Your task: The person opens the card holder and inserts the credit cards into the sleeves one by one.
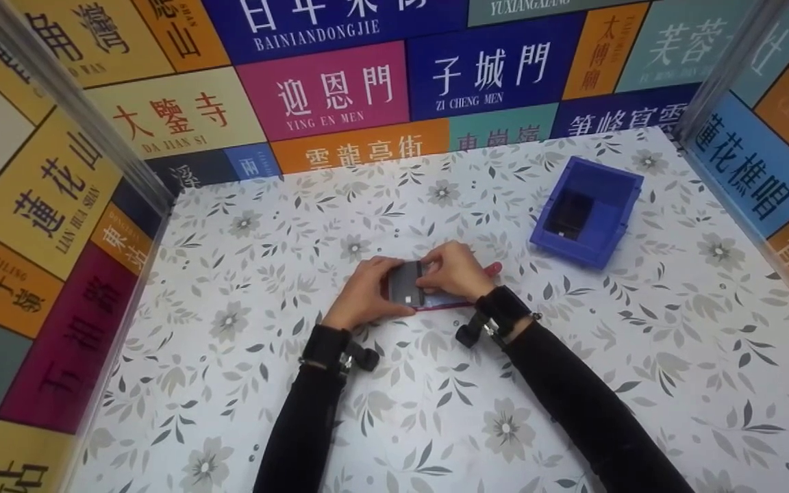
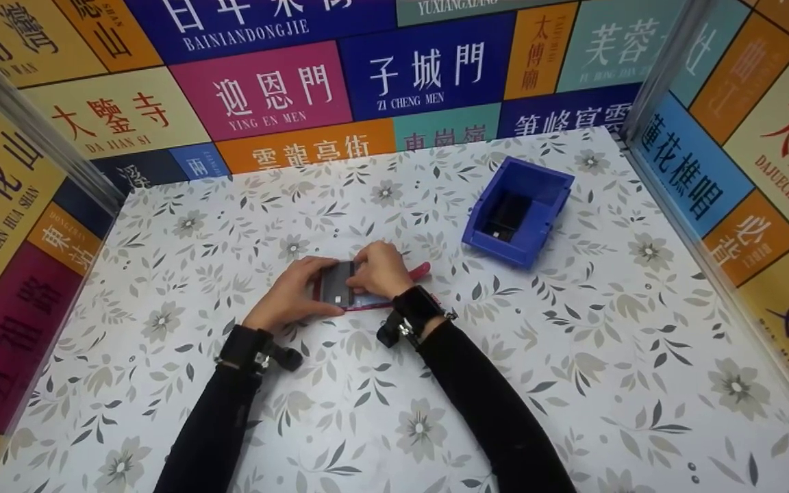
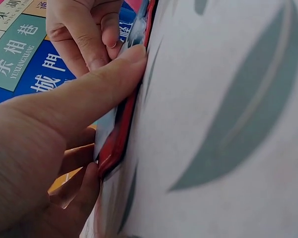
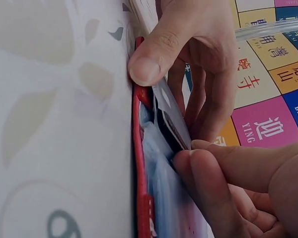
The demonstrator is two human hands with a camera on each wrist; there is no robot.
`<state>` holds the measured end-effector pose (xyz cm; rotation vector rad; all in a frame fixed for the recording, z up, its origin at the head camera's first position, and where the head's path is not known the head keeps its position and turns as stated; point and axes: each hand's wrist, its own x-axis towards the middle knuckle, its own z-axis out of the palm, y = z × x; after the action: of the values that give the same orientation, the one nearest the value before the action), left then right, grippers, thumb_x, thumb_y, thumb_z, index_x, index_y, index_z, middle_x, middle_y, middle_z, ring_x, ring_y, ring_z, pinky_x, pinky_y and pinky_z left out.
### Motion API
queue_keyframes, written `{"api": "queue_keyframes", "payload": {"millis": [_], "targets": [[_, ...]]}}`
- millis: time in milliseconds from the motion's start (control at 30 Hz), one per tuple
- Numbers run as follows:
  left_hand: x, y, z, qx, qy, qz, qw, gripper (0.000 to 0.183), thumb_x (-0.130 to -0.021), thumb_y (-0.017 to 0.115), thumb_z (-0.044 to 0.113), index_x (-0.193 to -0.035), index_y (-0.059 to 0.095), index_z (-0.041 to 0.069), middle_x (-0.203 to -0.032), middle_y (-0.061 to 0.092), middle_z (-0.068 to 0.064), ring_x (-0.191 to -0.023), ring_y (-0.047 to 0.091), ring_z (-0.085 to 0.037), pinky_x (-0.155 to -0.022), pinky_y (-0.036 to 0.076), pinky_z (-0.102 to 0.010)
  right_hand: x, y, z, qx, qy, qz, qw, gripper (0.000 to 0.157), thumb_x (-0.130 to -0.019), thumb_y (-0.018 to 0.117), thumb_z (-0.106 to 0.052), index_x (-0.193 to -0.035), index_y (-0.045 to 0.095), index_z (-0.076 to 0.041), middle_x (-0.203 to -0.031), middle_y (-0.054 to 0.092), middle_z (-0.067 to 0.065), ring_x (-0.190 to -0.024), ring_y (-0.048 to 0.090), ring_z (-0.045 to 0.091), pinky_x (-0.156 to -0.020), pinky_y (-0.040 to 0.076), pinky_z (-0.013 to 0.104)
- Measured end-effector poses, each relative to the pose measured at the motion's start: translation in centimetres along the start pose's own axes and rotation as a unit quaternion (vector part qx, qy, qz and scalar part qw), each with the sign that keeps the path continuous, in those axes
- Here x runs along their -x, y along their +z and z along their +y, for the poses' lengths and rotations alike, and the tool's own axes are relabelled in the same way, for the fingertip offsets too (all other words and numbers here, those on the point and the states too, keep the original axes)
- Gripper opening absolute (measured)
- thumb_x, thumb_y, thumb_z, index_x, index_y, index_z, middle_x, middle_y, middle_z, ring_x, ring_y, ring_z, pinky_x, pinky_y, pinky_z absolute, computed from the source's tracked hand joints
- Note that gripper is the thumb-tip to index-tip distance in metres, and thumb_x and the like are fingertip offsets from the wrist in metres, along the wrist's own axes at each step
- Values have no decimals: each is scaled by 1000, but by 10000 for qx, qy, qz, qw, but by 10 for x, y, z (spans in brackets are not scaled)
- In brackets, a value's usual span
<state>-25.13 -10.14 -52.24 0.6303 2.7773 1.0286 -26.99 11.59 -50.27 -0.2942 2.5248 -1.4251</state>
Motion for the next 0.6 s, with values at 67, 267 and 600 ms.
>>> {"api": "queue_keyframes", "payload": {"millis": [67, 267, 600], "targets": [[0, 0, 0, 7, -5, 7, 10000, 90, -70, 97, 39, -146, 57, 12, -144, 59, -7, -133, 52, -25, -116, 40, -40, 0, 0, -1, -17, -12, -40, 10000, 44, -81, 86, -4, -120, 71, 9, -81, 78, 15, -57, 70, 8, -56, 55, 19], [0, 0, -2, 9, 150, 44, 9999, 89, -69, 97, 40, -144, 59, 12, -140, 61, -7, -128, 55, -25, -113, 43, -41, 2, -1, -7, -187, 136, -117, 9997, 40, -85, 83, -7, -120, 72, 7, -83, 78, 16, -60, 73, 13, -56, 58, 23], [-1, 1, -2, -54, 259, 96, 9996, 87, -69, 97, 39, -142, 60, 11, -136, 63, -7, -121, 58, -24, -106, 47, -41, 2, -2, -10, -256, 164, -313, 9990, 27, -96, 73, -19, -115, 77, 1, -91, 79, 15, -66, 75, 16, -61, 61, 26]]}}
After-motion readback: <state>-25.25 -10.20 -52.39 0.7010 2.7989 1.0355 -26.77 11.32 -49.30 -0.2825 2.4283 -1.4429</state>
